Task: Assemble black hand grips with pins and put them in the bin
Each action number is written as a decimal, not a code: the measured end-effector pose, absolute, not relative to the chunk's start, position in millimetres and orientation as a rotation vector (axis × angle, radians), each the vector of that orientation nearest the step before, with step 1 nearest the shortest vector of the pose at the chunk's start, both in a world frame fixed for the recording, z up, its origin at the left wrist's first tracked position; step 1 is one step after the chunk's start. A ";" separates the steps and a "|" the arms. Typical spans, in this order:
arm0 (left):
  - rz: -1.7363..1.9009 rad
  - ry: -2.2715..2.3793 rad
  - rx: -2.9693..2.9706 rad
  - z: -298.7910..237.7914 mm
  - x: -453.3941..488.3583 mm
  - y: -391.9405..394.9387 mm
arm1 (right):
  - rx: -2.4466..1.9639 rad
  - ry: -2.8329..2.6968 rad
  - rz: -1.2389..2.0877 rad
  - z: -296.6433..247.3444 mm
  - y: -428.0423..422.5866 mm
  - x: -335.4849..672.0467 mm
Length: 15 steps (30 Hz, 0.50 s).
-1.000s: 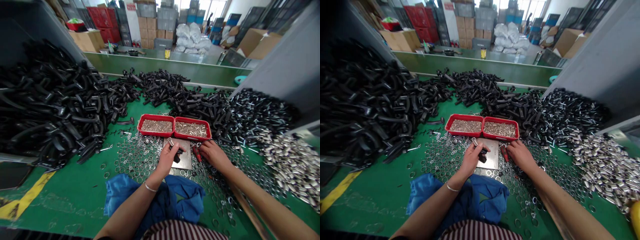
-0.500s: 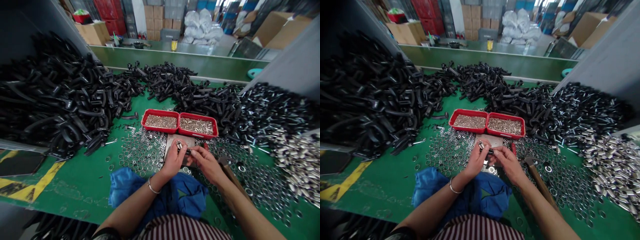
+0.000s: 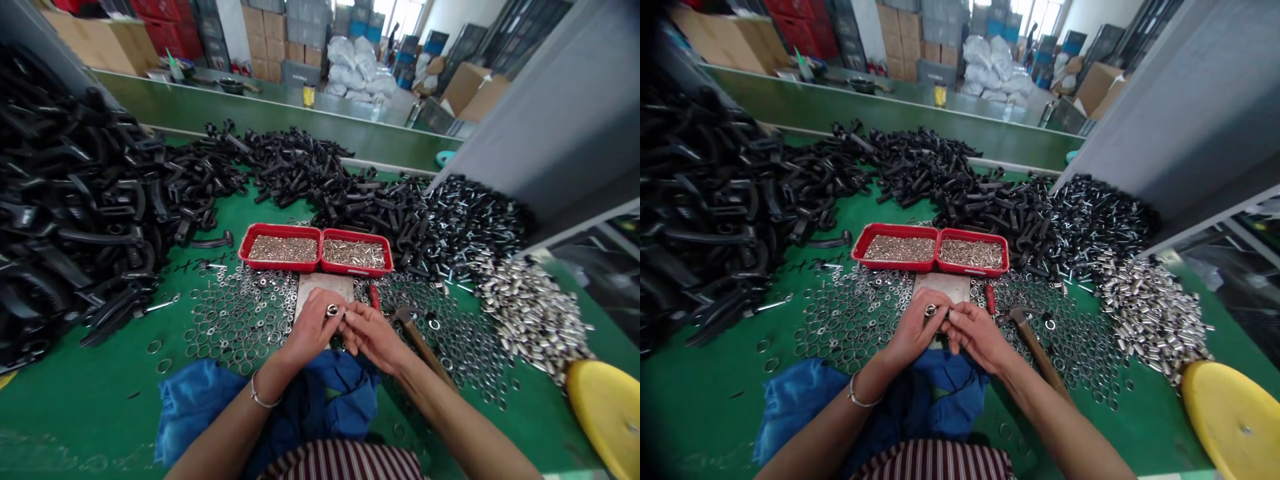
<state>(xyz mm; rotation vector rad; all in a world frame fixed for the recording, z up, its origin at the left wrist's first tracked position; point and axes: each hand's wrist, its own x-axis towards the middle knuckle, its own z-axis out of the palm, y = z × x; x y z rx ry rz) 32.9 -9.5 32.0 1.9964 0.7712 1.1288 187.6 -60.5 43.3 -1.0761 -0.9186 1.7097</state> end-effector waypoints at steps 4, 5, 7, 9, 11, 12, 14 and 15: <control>1.043 0.915 1.646 30.8 34.8 -9.4 | -1.534 -1.497 1.405 52.6 -62.4 227.4; 1.056 0.940 1.516 30.7 35.4 -8.2 | -1.738 -1.631 1.127 54.3 -59.9 247.9; 1.121 0.970 1.282 30.0 36.5 -4.7 | -2.165 -1.595 0.428 55.0 -50.5 297.3; 1.194 0.987 1.113 28.8 37.6 -1.1 | -2.345 -1.397 0.180 52.0 -37.6 348.2; 1.226 1.010 1.026 27.3 39.0 0.7 | -2.450 -1.262 0.107 47.5 -25.2 389.0; 1.225 1.021 1.010 26.7 39.7 0.8 | -2.480 -1.222 0.114 45.7 -19.8 403.7; 1.210 1.036 1.001 26.2 40.9 0.3 | -2.502 -1.183 0.155 45.6 -11.6 421.2; 1.203 1.042 1.004 26.5 41.1 0.0 | -2.492 -1.180 0.172 48.1 -9.0 424.5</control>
